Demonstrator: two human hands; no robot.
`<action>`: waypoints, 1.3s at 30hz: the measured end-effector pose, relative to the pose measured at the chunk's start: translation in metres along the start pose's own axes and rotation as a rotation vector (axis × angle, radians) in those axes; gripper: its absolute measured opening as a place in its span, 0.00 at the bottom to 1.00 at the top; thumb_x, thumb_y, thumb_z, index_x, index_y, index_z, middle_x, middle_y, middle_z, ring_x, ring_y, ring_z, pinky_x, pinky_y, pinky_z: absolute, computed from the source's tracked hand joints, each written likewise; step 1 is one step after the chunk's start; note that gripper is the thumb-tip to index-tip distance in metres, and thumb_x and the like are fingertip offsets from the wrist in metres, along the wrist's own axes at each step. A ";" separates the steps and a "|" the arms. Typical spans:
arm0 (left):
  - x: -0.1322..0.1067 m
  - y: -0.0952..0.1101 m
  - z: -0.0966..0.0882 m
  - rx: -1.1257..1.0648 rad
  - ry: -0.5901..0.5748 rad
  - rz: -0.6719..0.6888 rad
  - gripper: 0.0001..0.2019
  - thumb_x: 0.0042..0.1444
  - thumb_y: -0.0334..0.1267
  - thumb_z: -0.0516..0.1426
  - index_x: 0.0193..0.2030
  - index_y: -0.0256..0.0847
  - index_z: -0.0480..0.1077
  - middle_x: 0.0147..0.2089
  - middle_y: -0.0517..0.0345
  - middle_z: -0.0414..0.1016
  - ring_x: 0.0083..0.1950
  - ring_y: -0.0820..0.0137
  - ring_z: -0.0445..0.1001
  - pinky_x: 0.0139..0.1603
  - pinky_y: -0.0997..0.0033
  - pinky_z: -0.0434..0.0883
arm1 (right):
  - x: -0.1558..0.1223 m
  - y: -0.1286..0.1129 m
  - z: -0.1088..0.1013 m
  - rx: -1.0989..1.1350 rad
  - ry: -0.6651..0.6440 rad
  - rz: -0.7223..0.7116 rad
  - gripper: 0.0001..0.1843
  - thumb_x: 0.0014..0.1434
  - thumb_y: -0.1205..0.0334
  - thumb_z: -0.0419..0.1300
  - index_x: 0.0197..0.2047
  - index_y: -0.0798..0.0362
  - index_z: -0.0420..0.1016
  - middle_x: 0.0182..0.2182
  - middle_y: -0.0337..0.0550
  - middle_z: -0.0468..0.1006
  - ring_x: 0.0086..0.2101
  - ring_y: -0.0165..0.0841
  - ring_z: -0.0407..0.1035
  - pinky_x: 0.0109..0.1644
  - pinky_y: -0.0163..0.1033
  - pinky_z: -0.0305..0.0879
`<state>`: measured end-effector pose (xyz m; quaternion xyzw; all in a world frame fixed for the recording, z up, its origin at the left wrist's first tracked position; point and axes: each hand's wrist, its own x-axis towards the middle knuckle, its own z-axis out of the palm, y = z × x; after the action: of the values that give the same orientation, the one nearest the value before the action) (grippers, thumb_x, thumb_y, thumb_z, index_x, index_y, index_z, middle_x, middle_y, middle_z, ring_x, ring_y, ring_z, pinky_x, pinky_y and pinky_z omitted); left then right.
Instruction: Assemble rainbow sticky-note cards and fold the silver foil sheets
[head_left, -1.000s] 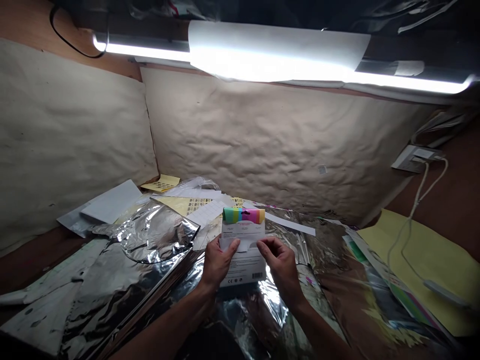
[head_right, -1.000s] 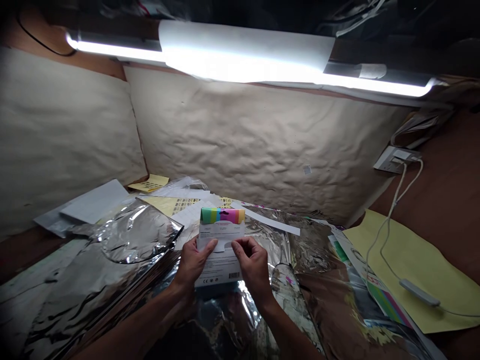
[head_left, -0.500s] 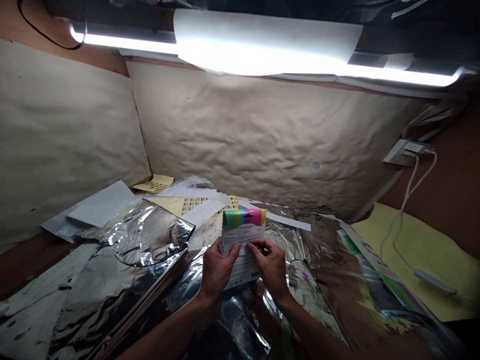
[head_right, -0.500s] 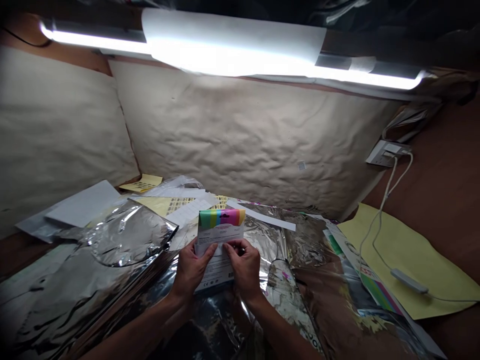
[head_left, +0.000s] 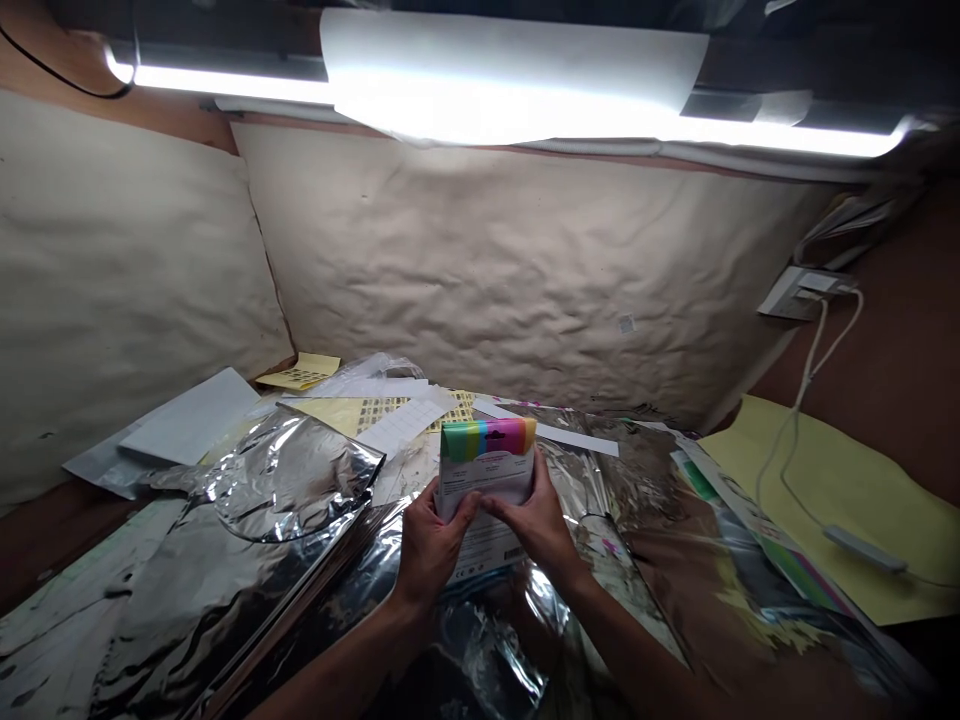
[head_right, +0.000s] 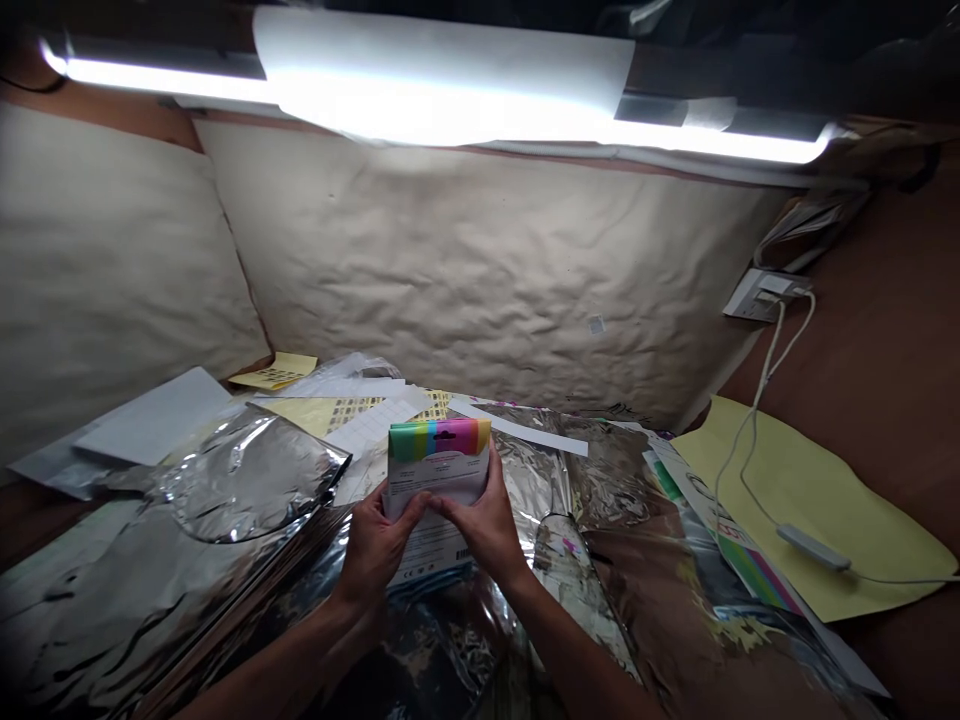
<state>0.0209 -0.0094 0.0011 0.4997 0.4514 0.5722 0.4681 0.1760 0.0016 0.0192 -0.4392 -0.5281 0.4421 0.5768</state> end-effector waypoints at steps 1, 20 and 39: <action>0.000 0.001 0.000 -0.036 -0.018 -0.011 0.19 0.53 0.48 0.65 0.46 0.39 0.74 0.43 0.51 0.82 0.42 0.59 0.80 0.43 0.62 0.77 | 0.000 -0.002 0.000 0.034 -0.031 0.033 0.41 0.44 0.56 0.75 0.59 0.49 0.63 0.48 0.47 0.79 0.45 0.44 0.75 0.48 0.46 0.73; 0.011 0.012 -0.012 -0.795 -0.436 -0.412 0.33 0.52 0.58 0.61 0.60 0.39 0.66 0.55 0.40 0.76 0.59 0.46 0.71 0.56 0.48 0.69 | -0.027 -0.042 0.003 -0.406 -0.208 -0.289 0.19 0.58 0.55 0.65 0.53 0.45 0.79 0.58 0.48 0.74 0.59 0.47 0.65 0.65 0.55 0.58; 0.027 -0.010 -0.013 -0.435 -0.210 -0.306 0.23 0.50 0.43 0.68 0.48 0.29 0.72 0.43 0.37 0.81 0.41 0.52 0.82 0.41 0.57 0.78 | 0.012 0.011 -0.026 0.152 -0.178 0.284 0.26 0.50 0.43 0.69 0.43 0.56 0.81 0.36 0.48 0.84 0.37 0.46 0.79 0.42 0.48 0.74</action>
<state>0.0071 0.0180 -0.0062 0.3702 0.3374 0.5233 0.6894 0.2023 0.0151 0.0101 -0.4237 -0.4748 0.5949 0.4911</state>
